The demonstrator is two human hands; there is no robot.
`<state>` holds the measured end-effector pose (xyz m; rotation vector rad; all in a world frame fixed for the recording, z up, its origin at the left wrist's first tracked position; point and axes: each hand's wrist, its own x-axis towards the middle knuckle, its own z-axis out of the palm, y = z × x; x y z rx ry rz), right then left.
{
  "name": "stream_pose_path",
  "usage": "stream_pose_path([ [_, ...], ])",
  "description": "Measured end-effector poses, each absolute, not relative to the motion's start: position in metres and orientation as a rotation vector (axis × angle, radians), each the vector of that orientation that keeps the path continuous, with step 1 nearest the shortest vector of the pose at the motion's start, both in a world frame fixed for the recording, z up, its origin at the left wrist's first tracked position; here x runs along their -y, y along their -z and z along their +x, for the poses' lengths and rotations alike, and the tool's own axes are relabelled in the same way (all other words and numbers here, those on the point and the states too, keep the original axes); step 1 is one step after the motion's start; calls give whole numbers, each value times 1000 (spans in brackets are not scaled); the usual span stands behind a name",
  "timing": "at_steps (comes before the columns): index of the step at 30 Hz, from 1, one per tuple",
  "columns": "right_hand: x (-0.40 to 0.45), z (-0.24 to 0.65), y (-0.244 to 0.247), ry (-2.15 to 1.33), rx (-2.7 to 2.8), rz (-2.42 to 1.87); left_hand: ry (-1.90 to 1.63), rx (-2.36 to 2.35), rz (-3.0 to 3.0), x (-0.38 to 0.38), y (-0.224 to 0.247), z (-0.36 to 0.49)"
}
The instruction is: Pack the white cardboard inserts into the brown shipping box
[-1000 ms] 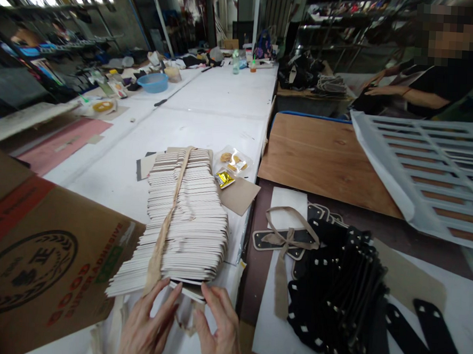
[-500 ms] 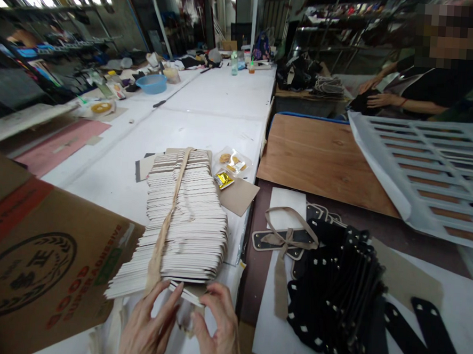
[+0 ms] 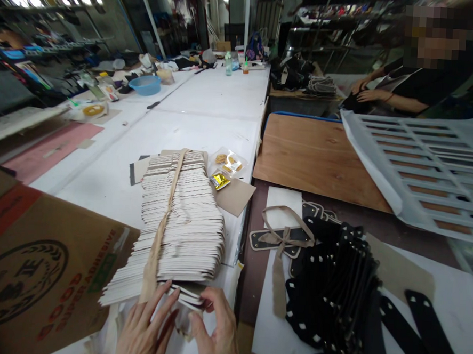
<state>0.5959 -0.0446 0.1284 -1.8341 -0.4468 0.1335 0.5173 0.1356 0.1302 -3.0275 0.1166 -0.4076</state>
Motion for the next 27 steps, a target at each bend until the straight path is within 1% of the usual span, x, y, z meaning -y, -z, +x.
stream_pose_path([
  [7, 44, 590, -115, -234, 269, -1738, 423, -151, -2994, -139, -126, 517],
  [12, 42, 592, -120, -241, 239, -1720, 403, -109, -3026, -138, -125, 516],
  [15, 42, 594, -125, -278, 261, -1731, 448, -70, -3070, -136, -125, 517],
  [22, 44, 602, -137, -133, 387, -1853, 407, 41, -3109, -127, -135, 524],
  [27, 41, 606, -138, -145, 365, -1874, 400, 69, -3132, -125, -137, 524],
])
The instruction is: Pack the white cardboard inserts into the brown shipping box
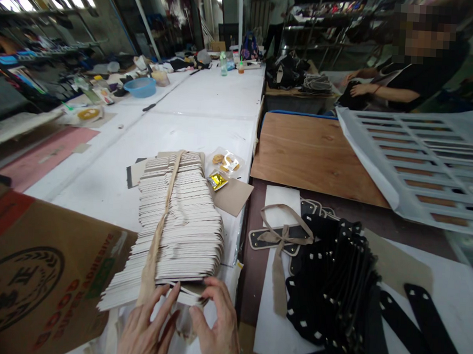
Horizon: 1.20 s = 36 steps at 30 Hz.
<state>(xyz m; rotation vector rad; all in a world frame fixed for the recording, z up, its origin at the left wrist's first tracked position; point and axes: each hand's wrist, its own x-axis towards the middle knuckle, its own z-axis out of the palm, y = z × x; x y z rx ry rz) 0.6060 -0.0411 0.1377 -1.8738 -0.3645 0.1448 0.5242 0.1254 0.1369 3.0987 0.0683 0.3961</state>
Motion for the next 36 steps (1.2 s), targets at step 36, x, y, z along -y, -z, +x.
stream_pose_path([
  [36, 38, 609, -132, -200, 294, -1828, -377, -3, 3141, -132, -128, 523],
])
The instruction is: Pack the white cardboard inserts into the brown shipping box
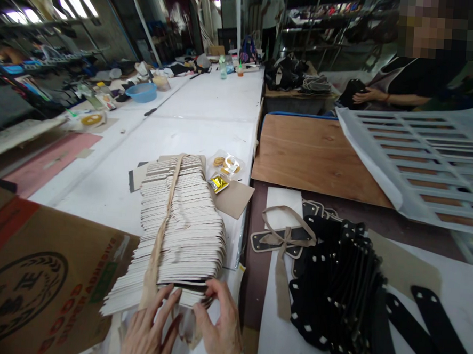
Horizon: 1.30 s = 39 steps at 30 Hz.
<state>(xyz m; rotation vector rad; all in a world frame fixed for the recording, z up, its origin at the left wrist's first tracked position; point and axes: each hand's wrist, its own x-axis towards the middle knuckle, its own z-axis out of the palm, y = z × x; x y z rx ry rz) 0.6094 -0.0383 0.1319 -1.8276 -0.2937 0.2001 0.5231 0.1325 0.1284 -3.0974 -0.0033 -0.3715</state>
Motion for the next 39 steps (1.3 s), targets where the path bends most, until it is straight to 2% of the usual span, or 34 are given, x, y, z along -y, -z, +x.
stream_pose_path([
  [6, 41, 612, -143, -69, 447, -1878, 263, 230, -3190, -122, -131, 527],
  [24, 39, 607, -131, -70, 418, -1882, 242, 61, -3071, -127, -130, 526],
  [31, 38, 607, -132, -79, 355, -1918, 345, -65, -3006, -135, -131, 527],
  [39, 37, 606, -137, -66, 448, -1870, 425, 127, -3149, -125, -136, 535],
])
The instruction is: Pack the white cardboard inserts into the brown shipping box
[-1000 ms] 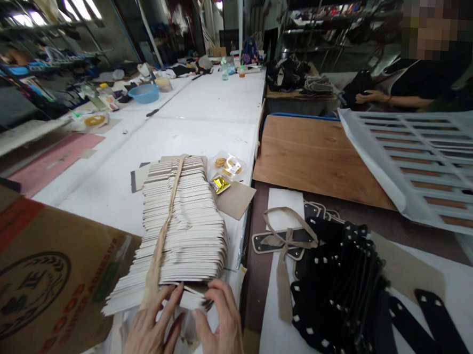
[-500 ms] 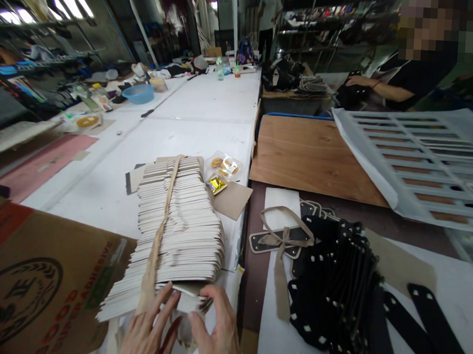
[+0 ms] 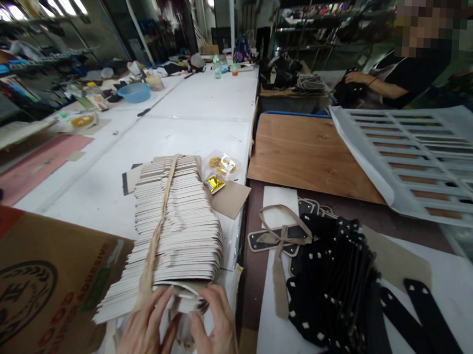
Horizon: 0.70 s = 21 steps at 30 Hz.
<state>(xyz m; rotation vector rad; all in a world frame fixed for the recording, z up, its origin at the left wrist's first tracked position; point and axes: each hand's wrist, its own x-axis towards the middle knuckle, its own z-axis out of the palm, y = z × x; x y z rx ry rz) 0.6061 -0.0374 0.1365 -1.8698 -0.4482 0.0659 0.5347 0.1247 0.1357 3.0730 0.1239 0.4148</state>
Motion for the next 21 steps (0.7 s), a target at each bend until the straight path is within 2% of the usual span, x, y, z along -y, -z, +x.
stream_pose_path([
  [5, 40, 603, -136, -26, 449, -1983, -260, -218, 3060, -122, -143, 540],
  [13, 42, 604, -138, 93, 525, -2128, -321, -16, 3144, -134, -138, 539],
  [21, 42, 601, -132, 154, 539, -2116, -319, -9, 3161, -136, -136, 537],
])
